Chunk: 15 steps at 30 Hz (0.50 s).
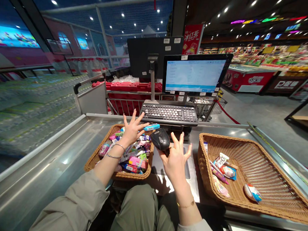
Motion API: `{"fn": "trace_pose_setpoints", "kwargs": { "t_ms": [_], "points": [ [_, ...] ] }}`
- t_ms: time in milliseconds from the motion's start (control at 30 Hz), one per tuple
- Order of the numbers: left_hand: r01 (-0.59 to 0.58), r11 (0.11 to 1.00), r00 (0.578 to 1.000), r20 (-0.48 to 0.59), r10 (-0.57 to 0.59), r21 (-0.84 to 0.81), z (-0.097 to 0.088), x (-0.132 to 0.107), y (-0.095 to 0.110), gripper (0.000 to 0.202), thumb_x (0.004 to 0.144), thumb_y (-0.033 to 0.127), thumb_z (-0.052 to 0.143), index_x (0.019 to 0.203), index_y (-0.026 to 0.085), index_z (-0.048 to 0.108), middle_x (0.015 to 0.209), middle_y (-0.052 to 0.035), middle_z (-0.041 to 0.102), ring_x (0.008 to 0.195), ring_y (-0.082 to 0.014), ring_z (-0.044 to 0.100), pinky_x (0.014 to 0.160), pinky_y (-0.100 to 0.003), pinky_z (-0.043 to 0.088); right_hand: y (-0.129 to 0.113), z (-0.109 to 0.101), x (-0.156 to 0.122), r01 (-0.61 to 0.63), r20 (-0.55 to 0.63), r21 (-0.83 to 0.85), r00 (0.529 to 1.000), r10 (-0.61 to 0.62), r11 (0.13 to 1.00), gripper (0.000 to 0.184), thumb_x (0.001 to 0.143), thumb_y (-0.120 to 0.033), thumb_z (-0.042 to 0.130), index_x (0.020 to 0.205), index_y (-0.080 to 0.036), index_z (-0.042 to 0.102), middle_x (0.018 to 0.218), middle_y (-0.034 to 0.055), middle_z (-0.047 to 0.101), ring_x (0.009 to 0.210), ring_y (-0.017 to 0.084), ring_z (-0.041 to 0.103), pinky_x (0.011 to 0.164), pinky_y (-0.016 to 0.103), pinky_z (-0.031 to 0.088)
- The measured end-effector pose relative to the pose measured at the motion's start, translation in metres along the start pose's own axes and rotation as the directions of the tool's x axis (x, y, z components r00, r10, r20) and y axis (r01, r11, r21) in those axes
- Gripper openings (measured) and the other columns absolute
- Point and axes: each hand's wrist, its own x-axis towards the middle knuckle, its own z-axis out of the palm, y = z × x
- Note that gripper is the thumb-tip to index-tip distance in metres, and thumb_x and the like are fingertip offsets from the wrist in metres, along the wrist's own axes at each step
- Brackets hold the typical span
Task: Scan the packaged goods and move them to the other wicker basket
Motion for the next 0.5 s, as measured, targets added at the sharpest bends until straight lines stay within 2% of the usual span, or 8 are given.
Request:
{"fn": "trace_pose_setpoints", "kwargs": {
  "t_ms": [500],
  "points": [
    [0.002,1.0,1.0,0.003,-0.002,0.0,-0.0003,0.0002,0.0014,0.036,0.094,0.028,0.065,0.129,0.035,0.068,0.165,-0.0037,0.031,0.157,-0.0384,0.004,0.114,-0.081,-0.009,-0.0005,-0.0001,-0.0005,-0.012,0.002,0.007,1.0,0.012,1.0,0.025,0.095,-0.041,0.055,0.098,-0.02,0.068,0.154,0.0124,0.05,0.156,0.038,0.018,0.116,0.075,0.005]
  ]
}}
